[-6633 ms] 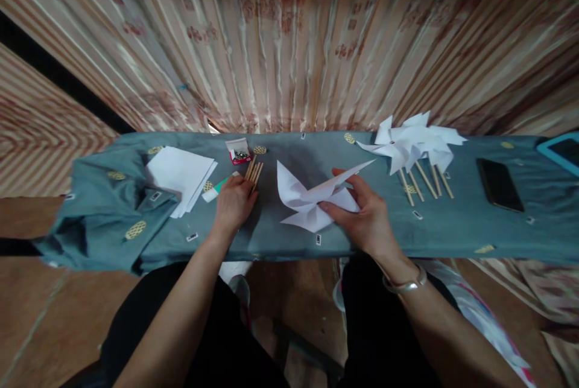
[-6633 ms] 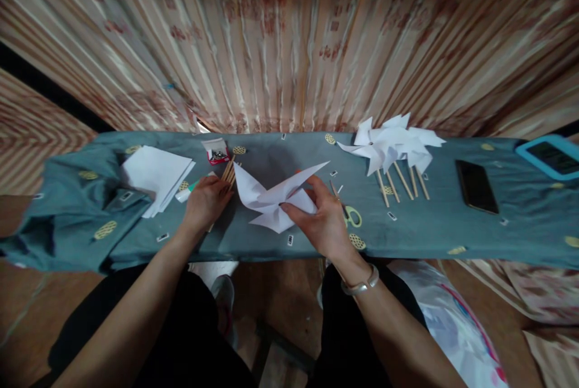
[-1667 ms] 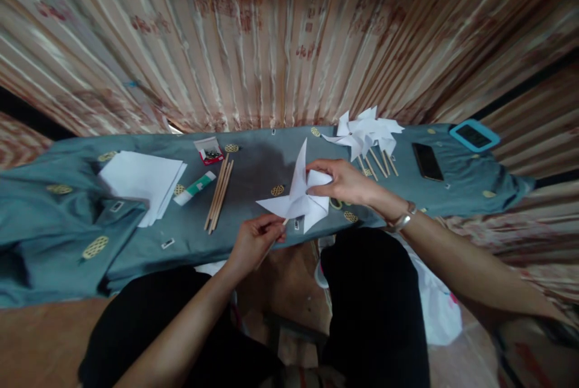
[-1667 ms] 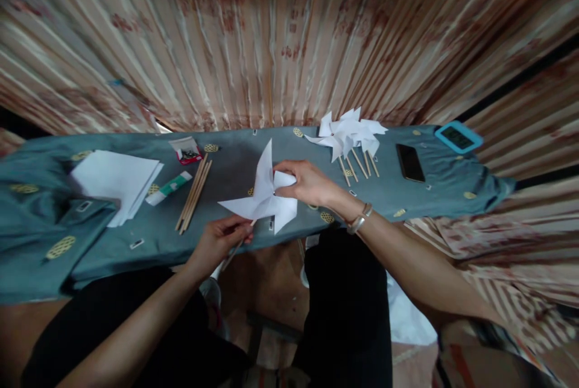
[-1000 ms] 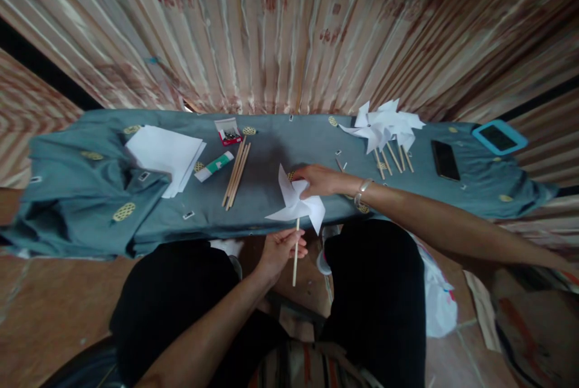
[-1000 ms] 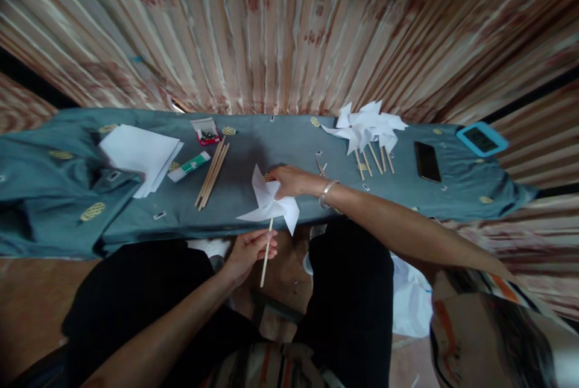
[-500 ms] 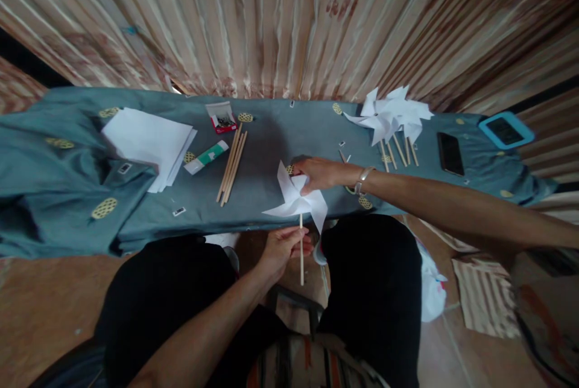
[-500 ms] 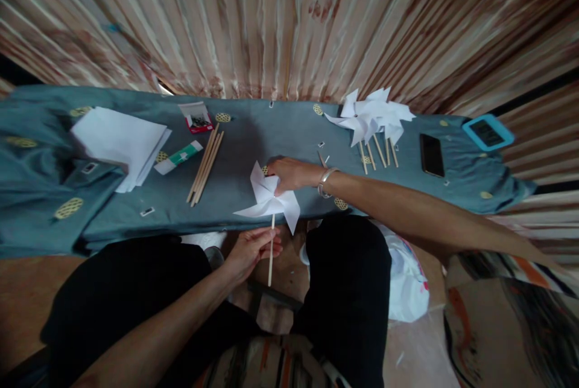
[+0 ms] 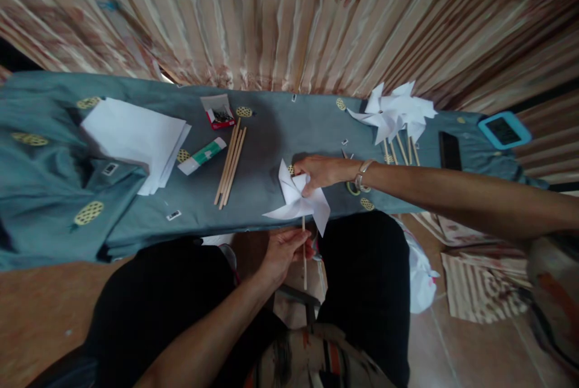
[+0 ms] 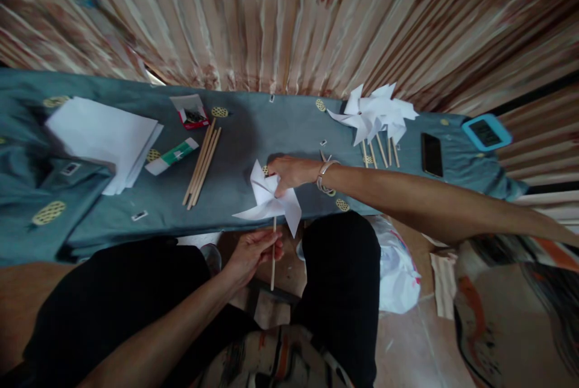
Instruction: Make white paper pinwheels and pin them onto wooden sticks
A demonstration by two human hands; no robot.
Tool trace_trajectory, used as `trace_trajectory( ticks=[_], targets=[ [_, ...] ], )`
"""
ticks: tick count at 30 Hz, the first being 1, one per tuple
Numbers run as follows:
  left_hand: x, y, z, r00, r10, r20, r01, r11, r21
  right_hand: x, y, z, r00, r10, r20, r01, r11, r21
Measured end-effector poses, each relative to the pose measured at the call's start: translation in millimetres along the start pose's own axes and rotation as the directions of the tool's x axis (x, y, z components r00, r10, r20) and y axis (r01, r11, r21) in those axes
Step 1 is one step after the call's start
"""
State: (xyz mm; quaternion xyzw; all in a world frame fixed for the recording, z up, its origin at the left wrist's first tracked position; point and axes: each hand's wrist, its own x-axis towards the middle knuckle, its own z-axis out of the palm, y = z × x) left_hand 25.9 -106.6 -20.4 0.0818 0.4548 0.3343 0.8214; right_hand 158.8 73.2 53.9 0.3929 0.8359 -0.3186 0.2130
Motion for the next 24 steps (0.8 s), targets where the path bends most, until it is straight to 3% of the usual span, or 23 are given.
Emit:
trace_trajectory(
  ticks=[16,24],
  targets=[
    [1.9,-2.1,-2.3,0.999,-0.047,0.010,0.047,0.999,-0.002,1.1,5.1,3.8,1.000,-0.025,0.009,0.023,0.989,0.148],
    [2.5,-2.2,-3.5,0.999,-0.042,0.006,0.042,0.999,0.004,1.3,5.3,5.7,0.999,-0.017,-0.027,0.020,0.995,0.099]
  ],
)
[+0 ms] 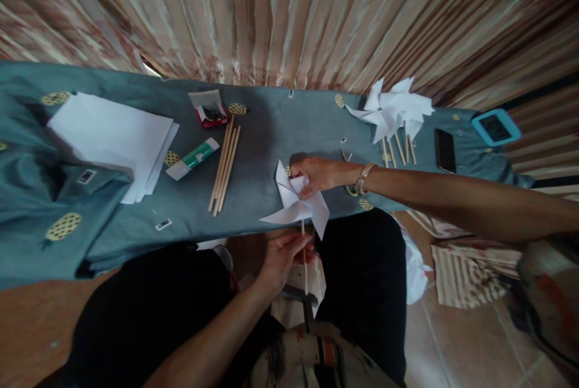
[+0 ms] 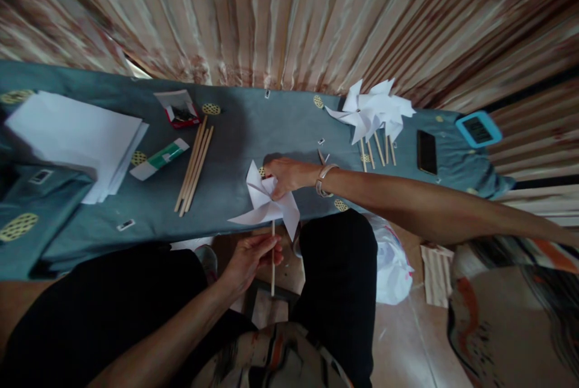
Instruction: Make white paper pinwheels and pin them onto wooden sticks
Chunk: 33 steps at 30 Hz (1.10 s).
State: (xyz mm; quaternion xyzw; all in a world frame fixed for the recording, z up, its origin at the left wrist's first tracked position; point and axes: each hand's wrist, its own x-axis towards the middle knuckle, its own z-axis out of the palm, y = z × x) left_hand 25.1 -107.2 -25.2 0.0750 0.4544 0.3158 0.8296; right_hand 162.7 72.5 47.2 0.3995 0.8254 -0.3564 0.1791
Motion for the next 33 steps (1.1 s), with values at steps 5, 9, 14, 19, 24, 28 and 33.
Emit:
trace_trajectory(
  ticks=[5,9,14,19,24,28,33],
  targets=[
    [0.2,-0.1,1.0,0.999,0.042,0.020,-0.042,0.999,0.009,0.1,-1.8,-2.8,1.000,-0.013,0.013,0.013,1.000,-0.020],
    [-3.3,1.0,3.7,0.997,0.070,0.017,-0.070,0.998,0.002,-4.3,-3.8,-8.4,0.997,-0.064,0.052,0.065,0.998,-0.026],
    [-8.3,7.7,10.7,0.995,0.104,0.000,-0.104,0.994,0.042,-16.3,-1.0,-14.5,0.999,-0.027,-0.024,0.026,0.999,-0.031],
    [-6.9,14.5,19.2,0.991,0.136,0.003,-0.136,0.989,0.053,-29.8,18.8,-18.8,0.977,0.030,-0.209,0.002,0.989,0.148],
    [-3.7,31.0,28.0,0.979,0.200,0.032,-0.201,0.979,0.026,-64.7,28.3,-15.4,0.565,0.155,-0.810,0.097,0.963,0.251],
    [-4.3,59.5,39.6,0.957,0.290,0.020,-0.290,0.956,0.033,-88.1,21.9,12.5,0.094,0.310,-0.946,0.255,0.911,0.324],
    [-2.3,104.5,60.5,0.889,0.457,0.022,-0.457,0.889,0.035,-85.3,10.5,57.5,0.177,0.537,-0.825,0.427,0.713,0.556]
  ],
)
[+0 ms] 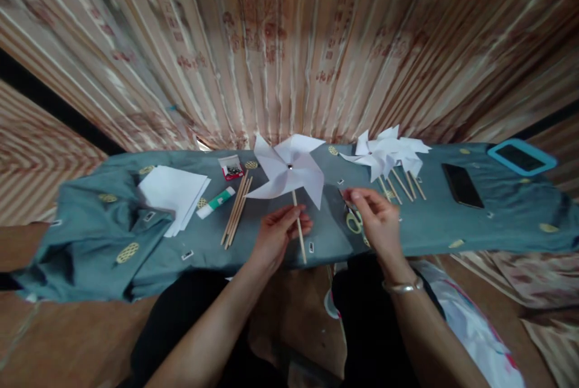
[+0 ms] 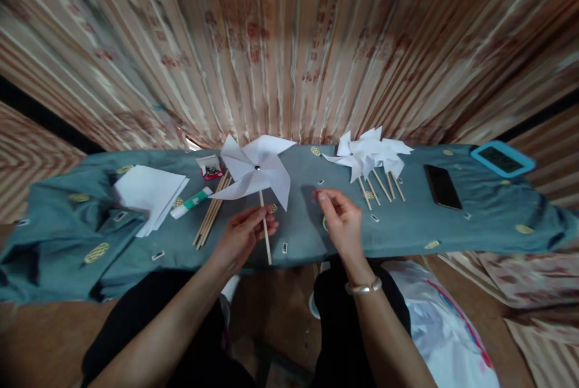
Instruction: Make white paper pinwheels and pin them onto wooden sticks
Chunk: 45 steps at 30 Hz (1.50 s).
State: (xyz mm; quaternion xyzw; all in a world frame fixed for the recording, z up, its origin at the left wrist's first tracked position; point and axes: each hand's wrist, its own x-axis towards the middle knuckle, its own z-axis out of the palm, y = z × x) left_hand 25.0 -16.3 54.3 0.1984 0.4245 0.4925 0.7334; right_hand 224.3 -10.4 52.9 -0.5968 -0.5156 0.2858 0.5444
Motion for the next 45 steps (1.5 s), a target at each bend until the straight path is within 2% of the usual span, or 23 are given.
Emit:
trace_trajectory(
  ticks=[2,5,8,13,17,22,27,32,34,36,37,38,40,45],
  targets=[
    [10.6,11.4,6.6,0.996,0.085,0.017,-0.085,0.996,-0.006,-8.8,5.9,7.7,0.968,0.096,0.233,-0.109,0.993,0.043],
    [24.5,18.3,11.9,0.985,0.170,0.040,-0.170,0.985,-0.007,-13.4,11.3,21.6,0.827,0.152,0.542,-0.251,0.961,0.113],
    [33.6,14.7,11.4,0.985,0.170,0.029,-0.169,0.985,-0.014,-13.8,14.9,34.3,0.753,0.162,0.638,-0.325,0.934,0.146],
    [41.0,4.1,7.0,0.991,0.134,0.022,-0.135,0.991,0.023,-15.2,18.6,48.6,0.707,0.228,0.669,-0.446,0.879,0.171],
    [46.4,1.7,4.1,0.994,0.110,0.021,-0.111,0.992,0.061,-15.1,19.4,56.4,0.729,0.225,0.646,-0.437,0.880,0.187],
    [52.0,-0.1,-7.7,0.988,0.151,0.000,-0.150,0.980,0.130,-8.8,25.2,61.9,0.778,0.194,0.597,-0.402,0.885,0.236],
    [54.2,-3.1,-21.2,0.985,0.171,-0.001,-0.165,0.951,0.262,-5.8,31.7,68.7,0.767,0.160,0.621,-0.387,0.888,0.249],
    [53.6,2.5,-28.0,0.984,0.178,-0.018,-0.166,0.944,0.284,-0.5,32.5,67.0,0.776,0.147,0.614,-0.336,0.919,0.204],
    [53.1,4.5,-32.3,0.983,0.184,-0.028,-0.168,0.942,0.292,8.2,32.7,60.1,0.822,0.177,0.541,-0.340,0.915,0.217],
    [52.8,4.3,-37.7,0.981,0.192,-0.026,-0.175,0.933,0.313,19.9,32.7,52.4,0.900,0.229,0.372,-0.348,0.891,0.291],
    [52.8,3.3,-40.5,0.981,0.194,-0.019,-0.178,0.929,0.326,25.8,32.4,49.3,0.924,0.252,0.288,-0.345,0.876,0.338],
    [52.7,1.8,-43.1,0.981,0.192,-0.007,-0.179,0.924,0.338,31.4,31.8,47.3,0.935,0.270,0.229,-0.341,0.859,0.382],
    [52.3,-1.6,-46.9,0.984,0.179,0.022,-0.174,0.916,0.360,39.9,30.0,46.8,0.940,0.285,0.186,-0.339,0.827,0.448],
    [47.8,-6.0,-48.1,0.989,0.145,0.037,-0.148,0.910,0.388,45.1,25.7,59.1,0.934,0.285,0.217,-0.358,0.762,0.540]
  ],
)
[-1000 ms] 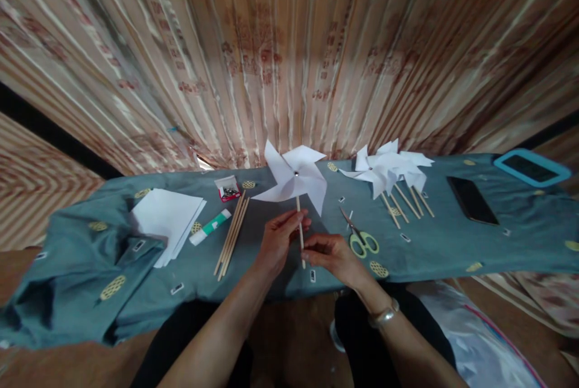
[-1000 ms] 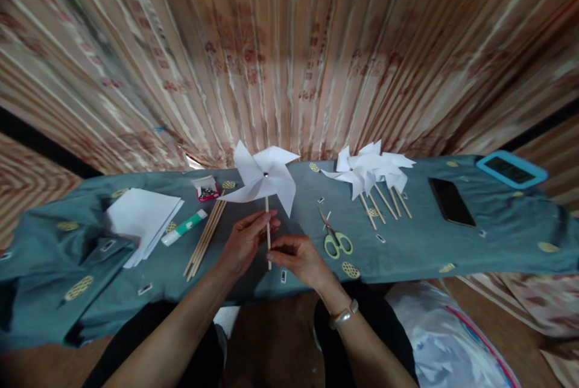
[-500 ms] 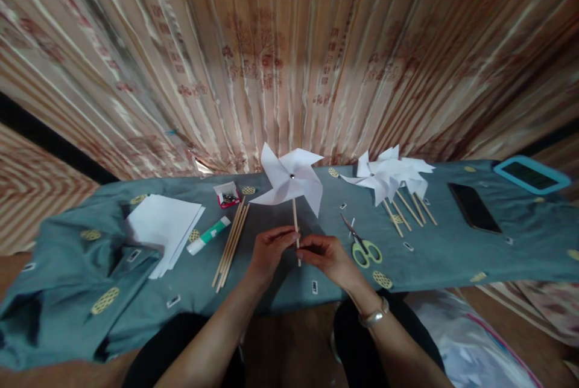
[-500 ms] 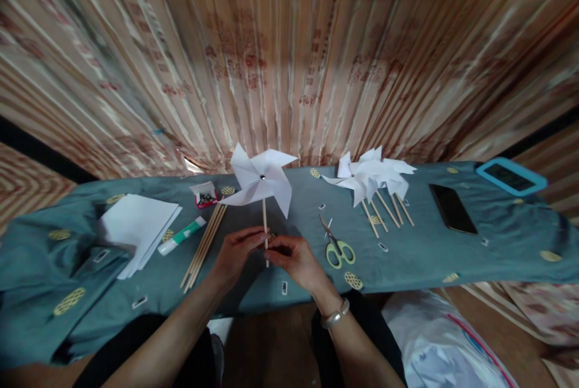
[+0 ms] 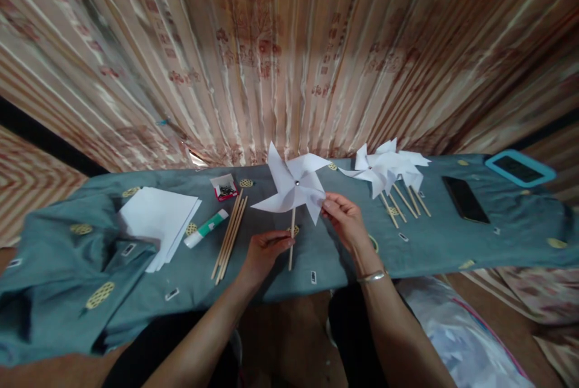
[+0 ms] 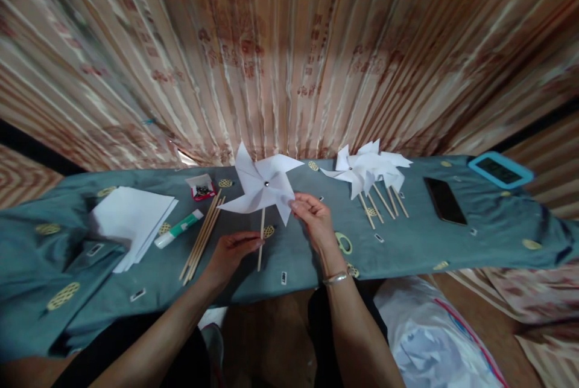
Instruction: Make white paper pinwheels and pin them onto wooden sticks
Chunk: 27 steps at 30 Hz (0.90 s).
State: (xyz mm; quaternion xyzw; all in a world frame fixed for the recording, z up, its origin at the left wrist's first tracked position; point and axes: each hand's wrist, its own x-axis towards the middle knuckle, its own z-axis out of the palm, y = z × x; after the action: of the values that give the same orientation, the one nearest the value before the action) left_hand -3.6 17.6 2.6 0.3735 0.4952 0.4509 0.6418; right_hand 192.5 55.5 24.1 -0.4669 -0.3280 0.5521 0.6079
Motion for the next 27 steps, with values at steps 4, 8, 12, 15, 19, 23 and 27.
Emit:
trace_trajectory(
  ticks=[4,8,12,15,19,23,27],
  targets=[
    [-3.9,2.2,-0.7,1.000,-0.008,-0.020,0.009,1.000,0.020,-2.5,3.3,5.7,0.999,0.035,0.022,-0.036,0.999,0.018],
    [-5.1,2.6,-2.0,0.999,-0.002,-0.035,0.003,1.000,0.025,-6.4,4.3,8.4,0.996,0.071,0.057,-0.072,0.997,0.022],
    [-4.2,2.1,-1.2,0.999,0.001,-0.043,0.000,1.000,0.021,-10.4,6.7,13.9,0.988,0.117,0.103,-0.119,0.993,0.015],
    [-3.1,0.7,-0.5,0.999,0.004,-0.036,-0.004,1.000,0.015,-12.9,9.9,18.6,0.978,0.150,0.143,-0.151,0.988,-0.004],
    [-2.2,-3.2,-0.1,1.000,0.002,-0.018,-0.002,1.000,-0.008,-16.2,15.4,24.9,0.967,0.165,0.193,-0.161,0.986,-0.036],
    [-3.0,-2.9,-0.3,1.000,0.008,0.021,-0.008,1.000,-0.001,-20.0,17.2,29.5,0.950,0.157,0.269,-0.137,0.986,-0.092],
    [-4.7,3.0,-2.1,1.000,0.011,-0.008,-0.011,1.000,-0.004,-18.4,6.8,20.0,0.967,0.102,0.235,-0.077,0.991,-0.112]
  ],
)
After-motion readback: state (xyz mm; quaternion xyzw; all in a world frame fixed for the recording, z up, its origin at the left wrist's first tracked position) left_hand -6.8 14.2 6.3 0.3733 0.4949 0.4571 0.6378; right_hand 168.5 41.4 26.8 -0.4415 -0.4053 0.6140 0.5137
